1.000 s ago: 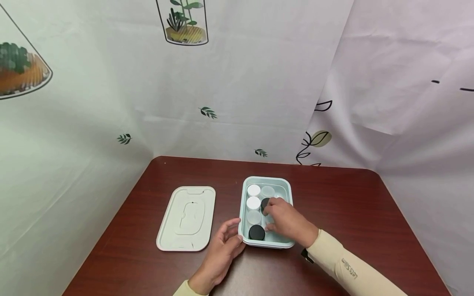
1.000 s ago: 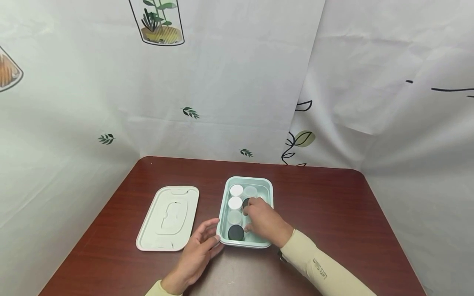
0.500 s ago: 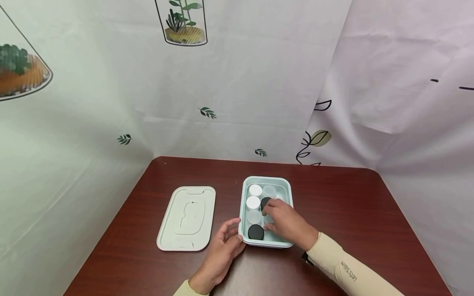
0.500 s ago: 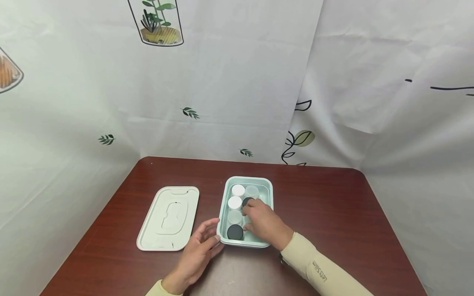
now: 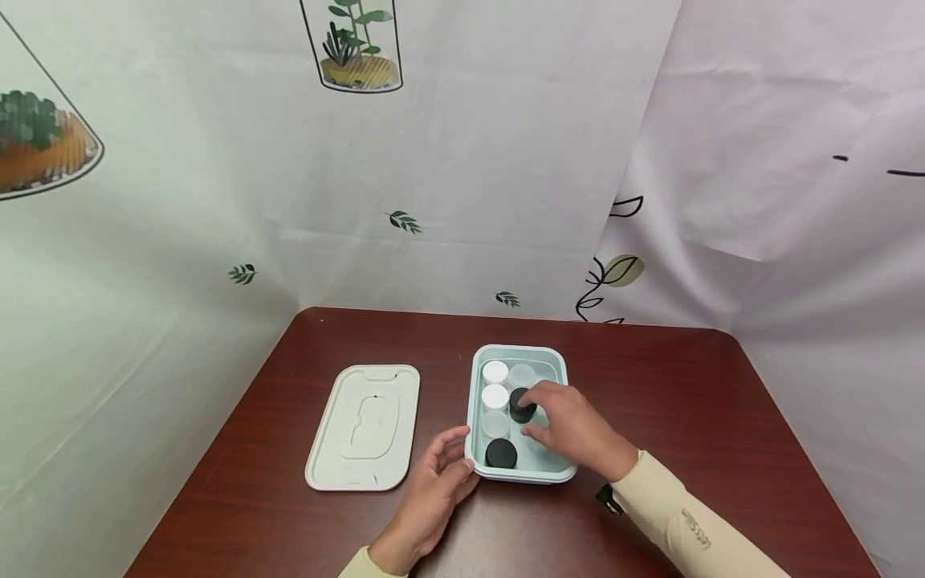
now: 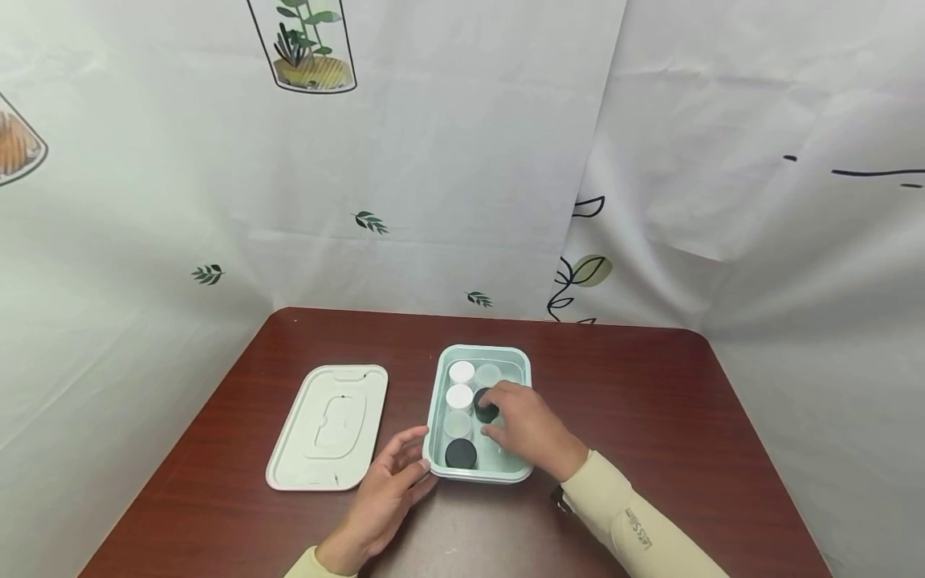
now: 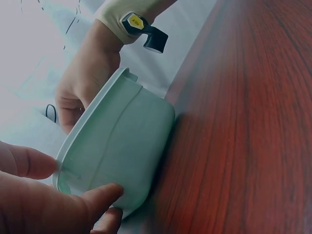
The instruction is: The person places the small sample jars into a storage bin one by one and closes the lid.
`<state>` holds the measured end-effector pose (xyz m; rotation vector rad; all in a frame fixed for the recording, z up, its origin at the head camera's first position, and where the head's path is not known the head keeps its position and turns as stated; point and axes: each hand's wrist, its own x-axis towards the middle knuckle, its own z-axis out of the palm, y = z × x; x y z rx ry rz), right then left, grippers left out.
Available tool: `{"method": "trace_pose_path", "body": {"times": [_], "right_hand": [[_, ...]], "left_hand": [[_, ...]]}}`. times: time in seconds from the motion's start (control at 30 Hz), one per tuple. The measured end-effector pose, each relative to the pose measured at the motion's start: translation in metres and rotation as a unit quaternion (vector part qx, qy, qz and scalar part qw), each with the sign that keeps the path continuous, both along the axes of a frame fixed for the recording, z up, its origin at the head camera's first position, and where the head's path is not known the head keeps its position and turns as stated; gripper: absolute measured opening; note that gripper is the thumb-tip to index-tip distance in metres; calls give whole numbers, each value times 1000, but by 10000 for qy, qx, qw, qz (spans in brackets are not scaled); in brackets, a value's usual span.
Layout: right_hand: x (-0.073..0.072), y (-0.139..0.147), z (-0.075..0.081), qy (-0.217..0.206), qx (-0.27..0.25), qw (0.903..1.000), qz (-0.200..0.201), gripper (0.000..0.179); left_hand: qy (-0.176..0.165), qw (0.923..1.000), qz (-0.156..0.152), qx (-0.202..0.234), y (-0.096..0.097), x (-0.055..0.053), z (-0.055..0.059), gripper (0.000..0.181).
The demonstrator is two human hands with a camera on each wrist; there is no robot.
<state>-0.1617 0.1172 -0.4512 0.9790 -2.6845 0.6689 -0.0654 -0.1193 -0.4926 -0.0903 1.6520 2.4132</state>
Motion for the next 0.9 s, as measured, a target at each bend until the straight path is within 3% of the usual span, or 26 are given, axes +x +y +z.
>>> {"method": "trace_pose_path", "body": {"times": [0.53, 0.7, 0.9], "right_hand": [[1, 3, 8, -172, -347, 9989, -257, 39], [6, 1, 12, -369, -484, 9976, -345, 39], [21, -8, 20, -651, -1080, 9913, -386, 36]], "left_hand": [[22, 10000, -13, -26, 0, -1, -1, 59], [26, 10000, -41, -68, -1, -1, 0, 58], [-168, 9992, 262, -235, -15, 0, 9, 59]]}}
